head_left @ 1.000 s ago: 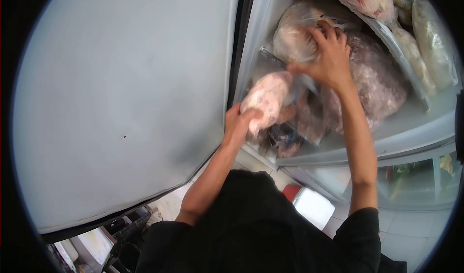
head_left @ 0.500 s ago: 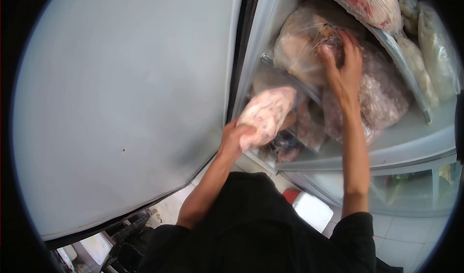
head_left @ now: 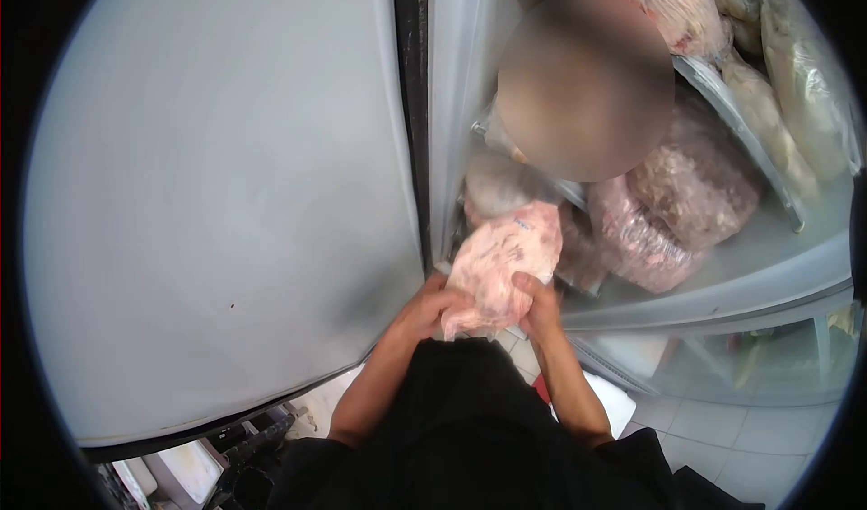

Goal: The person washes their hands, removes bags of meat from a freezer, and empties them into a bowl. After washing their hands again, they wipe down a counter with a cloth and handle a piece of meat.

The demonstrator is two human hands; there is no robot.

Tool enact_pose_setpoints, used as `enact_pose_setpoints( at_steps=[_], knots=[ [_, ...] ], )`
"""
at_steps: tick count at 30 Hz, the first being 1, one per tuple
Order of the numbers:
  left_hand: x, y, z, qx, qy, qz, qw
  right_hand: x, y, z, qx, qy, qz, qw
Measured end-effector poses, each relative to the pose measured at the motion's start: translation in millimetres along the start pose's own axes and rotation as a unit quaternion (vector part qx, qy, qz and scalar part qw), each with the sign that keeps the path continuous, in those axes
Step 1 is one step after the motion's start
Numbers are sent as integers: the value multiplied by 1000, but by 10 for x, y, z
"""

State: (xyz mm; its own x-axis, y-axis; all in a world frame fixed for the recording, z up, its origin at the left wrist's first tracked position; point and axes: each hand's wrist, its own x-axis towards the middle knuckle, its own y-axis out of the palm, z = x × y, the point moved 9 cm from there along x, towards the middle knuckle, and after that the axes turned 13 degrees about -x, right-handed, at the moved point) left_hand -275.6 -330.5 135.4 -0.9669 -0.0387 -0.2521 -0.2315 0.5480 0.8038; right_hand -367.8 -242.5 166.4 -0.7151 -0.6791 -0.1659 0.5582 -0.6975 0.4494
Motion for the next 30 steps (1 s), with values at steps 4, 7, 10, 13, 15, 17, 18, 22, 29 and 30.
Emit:
enact_pose_setpoints(
  at_steps=[4,7,10,13,15,17,18,22,29,30],
  knots=[
    [-78,128,-133,82,77,-2,994,-77,-108,-23,-45,22,-38,998],
    [-124,207,-139,91,119,-42,988,-127,-88,-61,-101,53,-56,992],
    [-250,-107,75,8,104,-76,992,-89,-19,-152,-256,52,-15,965],
    [-566,-394,158,8,162,-130,978,-83,261,-380,-327,54,98,939],
    [-967,-569,149,9,213,-195,957,-196,570,-633,-326,88,189,922],
    [-1426,-662,229,1,254,-246,935,-368,805,-876,-344,102,264,895],
    [-1729,-717,281,7,275,-288,917,-482,951,-1071,-366,122,330,862],
    [-2756,-969,579,-14,344,-383,857,-941,1607,-1582,-351,163,523,759],
    [-4520,-1463,1176,-140,457,-443,758,-1624,2453,-2371,-430,83,648,623],
    [-4725,-1547,1241,-147,473,-454,740,-1761,2622,-2425,-433,60,663,608]
  ],
)
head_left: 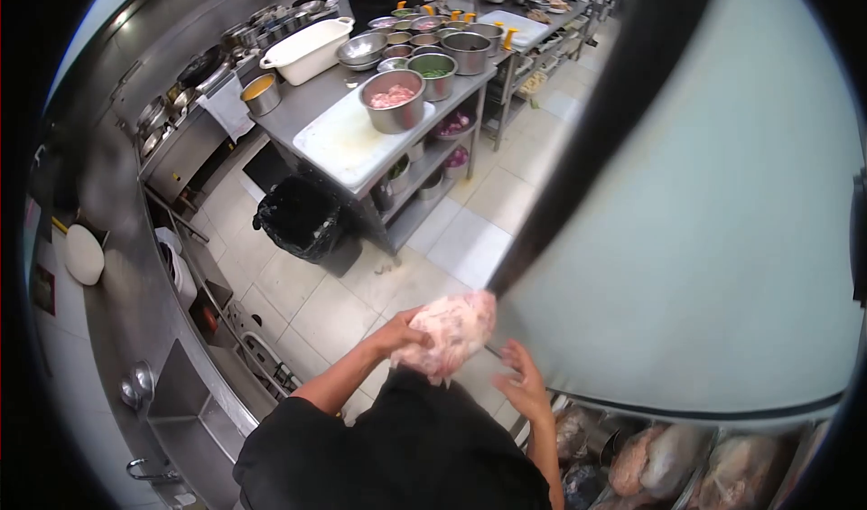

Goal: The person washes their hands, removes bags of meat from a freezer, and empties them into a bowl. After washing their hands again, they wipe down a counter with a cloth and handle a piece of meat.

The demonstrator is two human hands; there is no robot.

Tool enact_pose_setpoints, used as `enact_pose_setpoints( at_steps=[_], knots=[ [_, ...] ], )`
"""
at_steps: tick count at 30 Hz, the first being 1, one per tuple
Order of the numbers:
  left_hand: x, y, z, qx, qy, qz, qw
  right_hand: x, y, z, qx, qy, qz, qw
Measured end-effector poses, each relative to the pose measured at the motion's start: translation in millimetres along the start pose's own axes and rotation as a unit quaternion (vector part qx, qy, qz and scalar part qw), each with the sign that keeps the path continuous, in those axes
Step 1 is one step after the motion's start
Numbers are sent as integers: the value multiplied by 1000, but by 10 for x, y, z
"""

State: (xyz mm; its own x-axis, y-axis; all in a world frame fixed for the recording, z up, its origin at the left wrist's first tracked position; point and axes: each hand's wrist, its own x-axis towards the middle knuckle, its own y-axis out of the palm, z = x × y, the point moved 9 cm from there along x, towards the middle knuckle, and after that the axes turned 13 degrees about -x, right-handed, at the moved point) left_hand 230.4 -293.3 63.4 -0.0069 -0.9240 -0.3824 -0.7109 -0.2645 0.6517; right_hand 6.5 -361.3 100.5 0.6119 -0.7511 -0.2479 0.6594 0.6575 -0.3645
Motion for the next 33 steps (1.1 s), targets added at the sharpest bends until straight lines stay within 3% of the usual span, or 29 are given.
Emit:
enact_pose_setpoints(
  at_steps=[5,10,13,16,19,22,23,26,27,30,31,32,33],
  knots=[
    [2,-725,-688,-131,80,-47,987,865,690,895,-58,-78,27,995],
    [-176,-1442,-1463,-94,188,-128,969,1698,1326,2029,-203,-283,-52,936],
    [-274,-1711,-1988,-7,248,-160,955,2113,1697,2652,-268,-385,-33,883],
    [-201,-1909,-2486,61,281,-160,944,2631,1948,2963,-225,-413,25,882],
    [-74,-1953,-2963,126,276,-178,936,3241,2129,2978,-175,-382,89,903],
    [198,-2180,-3432,176,250,-188,934,3730,2145,3100,-147,-359,70,919],
    [307,-2238,-3580,184,238,-190,935,3790,2107,3230,-162,-401,23,901],
    [666,-2410,-4047,197,227,-172,938,4235,2140,3262,-154,-375,-30,914],
    [813,-2592,-4168,241,228,-181,926,4382,2173,3240,-169,-396,-57,901],
    [1149,-2911,-4372,343,216,-230,885,4909,2411,2813,-229,-341,-81,908],
    [1296,-3134,-4301,438,201,-246,841,5155,2613,2476,-280,-300,-54,910],
    [1358,-3277,-4221,535,218,-294,761,5161,2642,2455,-279,-305,-70,908],
    [1364,-3287,-4228,537,210,-311,755,5154,2687,2480,-279,-314,-88,903]
  ],
)
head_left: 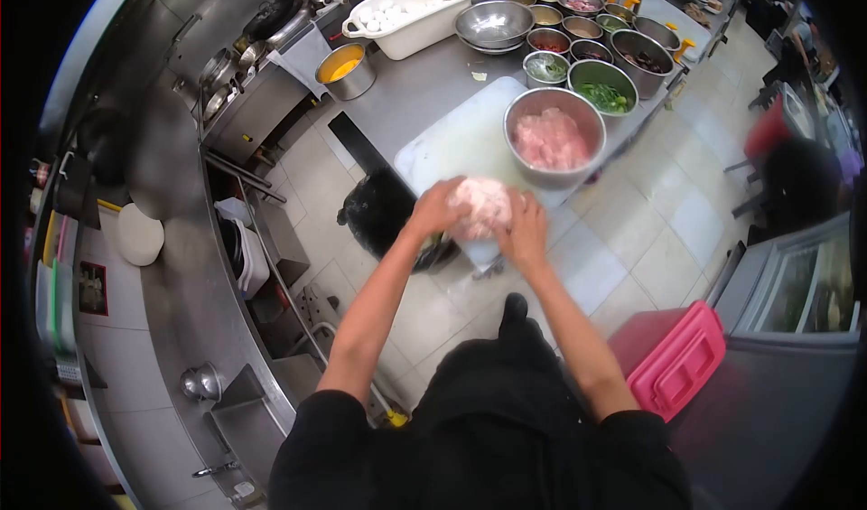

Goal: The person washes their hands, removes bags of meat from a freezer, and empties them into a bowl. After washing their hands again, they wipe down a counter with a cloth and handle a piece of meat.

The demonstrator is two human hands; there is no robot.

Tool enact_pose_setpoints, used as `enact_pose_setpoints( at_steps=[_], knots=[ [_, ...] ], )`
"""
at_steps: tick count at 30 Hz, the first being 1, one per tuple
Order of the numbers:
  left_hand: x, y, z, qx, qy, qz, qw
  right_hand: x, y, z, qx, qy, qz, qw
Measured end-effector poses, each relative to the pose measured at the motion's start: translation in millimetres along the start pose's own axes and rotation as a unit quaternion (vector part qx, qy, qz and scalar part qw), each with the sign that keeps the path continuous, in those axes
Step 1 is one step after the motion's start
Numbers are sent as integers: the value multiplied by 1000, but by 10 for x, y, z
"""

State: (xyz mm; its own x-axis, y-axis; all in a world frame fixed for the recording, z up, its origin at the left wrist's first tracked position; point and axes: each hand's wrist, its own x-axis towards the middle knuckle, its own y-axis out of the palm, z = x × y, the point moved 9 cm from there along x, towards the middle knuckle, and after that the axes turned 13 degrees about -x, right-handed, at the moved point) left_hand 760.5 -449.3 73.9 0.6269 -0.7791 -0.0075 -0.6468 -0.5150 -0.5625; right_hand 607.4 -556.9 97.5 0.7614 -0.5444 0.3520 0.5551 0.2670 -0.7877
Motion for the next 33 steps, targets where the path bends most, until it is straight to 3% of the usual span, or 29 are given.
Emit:
enact_pose_setpoints(
  at_steps=[2,4,7,10,21,25,29,33],
  knots=[
    [-83,-11,-155,63,-9,-26,998,56,68,49,-36,-43,-32,998],
    [-190,20,-421,170,5,-55,984,118,95,149,-42,-82,-5,996],
    [-293,97,-547,188,102,-128,968,248,176,177,-57,-84,-12,995],
    [-190,120,-390,158,121,-144,969,310,314,137,-78,-71,-39,994],
    [60,88,-237,80,169,-76,979,517,459,129,-123,-29,-20,992],
    [80,86,-210,86,171,-37,981,517,413,145,-96,-14,-49,994],
    [-70,-45,-530,65,201,-78,974,527,321,175,-100,-6,-120,988],
    [33,55,-501,-18,184,-13,983,500,305,197,-74,10,-169,983]
  ],
)
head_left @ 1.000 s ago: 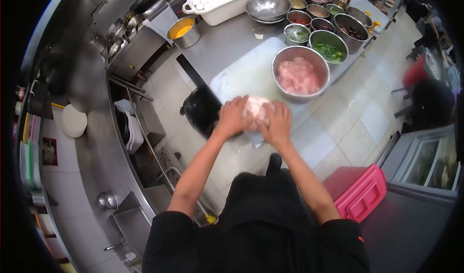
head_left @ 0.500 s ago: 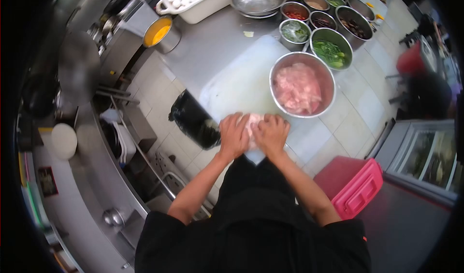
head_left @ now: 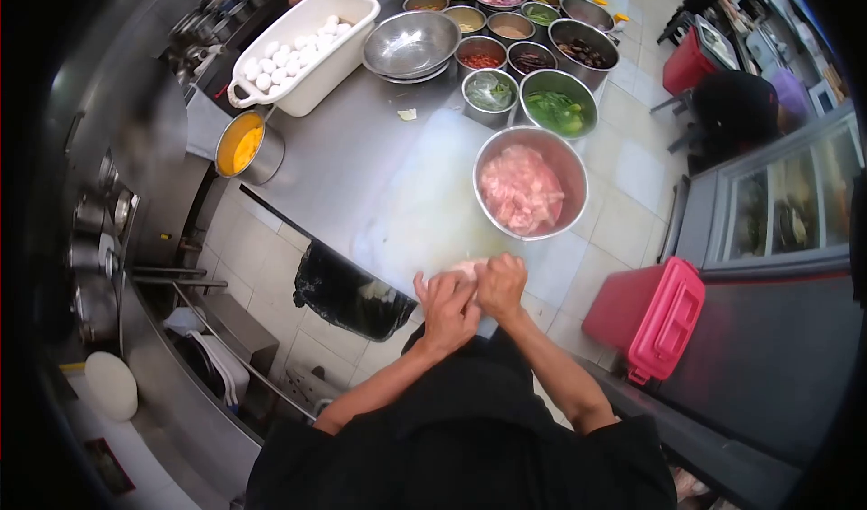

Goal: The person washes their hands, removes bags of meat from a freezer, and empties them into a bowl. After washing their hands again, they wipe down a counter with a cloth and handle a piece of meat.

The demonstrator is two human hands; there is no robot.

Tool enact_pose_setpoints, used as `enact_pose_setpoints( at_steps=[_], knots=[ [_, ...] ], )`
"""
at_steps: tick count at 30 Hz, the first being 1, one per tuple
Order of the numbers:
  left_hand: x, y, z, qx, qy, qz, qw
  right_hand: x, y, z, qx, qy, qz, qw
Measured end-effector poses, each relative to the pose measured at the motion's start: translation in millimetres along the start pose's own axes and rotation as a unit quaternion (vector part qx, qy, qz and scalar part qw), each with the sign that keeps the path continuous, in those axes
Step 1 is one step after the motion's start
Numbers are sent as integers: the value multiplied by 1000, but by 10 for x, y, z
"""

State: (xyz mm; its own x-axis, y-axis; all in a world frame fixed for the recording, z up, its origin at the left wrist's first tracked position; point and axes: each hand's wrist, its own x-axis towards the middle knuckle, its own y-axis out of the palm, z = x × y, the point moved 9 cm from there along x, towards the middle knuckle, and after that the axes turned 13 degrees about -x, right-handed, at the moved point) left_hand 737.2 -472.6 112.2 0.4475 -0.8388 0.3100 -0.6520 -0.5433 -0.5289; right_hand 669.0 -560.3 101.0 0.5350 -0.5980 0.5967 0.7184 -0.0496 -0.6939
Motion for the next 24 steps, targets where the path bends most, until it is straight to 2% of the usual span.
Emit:
enact_pose_setpoints(
  at_steps=[6,9,12,15,18,21,24],
  knots=[
    [137,-10,112,-43,-6,29,999,35,4,41,-50,9,-13,999],
    [148,54,183,-16,-12,74,997,-15,31,31,-68,19,-7,998],
    [127,55,131,-46,18,112,993,32,1,80,-62,20,-10,998],
    [150,-27,266,-110,-4,108,988,160,-53,197,-42,21,15,999],
    [205,-72,549,-230,-59,95,967,252,-25,239,78,-6,33,996],
    [209,-84,696,-303,-98,92,943,297,42,231,183,33,151,971],
    [232,-61,697,-320,-99,104,937,196,235,58,219,121,297,921]
  ],
)
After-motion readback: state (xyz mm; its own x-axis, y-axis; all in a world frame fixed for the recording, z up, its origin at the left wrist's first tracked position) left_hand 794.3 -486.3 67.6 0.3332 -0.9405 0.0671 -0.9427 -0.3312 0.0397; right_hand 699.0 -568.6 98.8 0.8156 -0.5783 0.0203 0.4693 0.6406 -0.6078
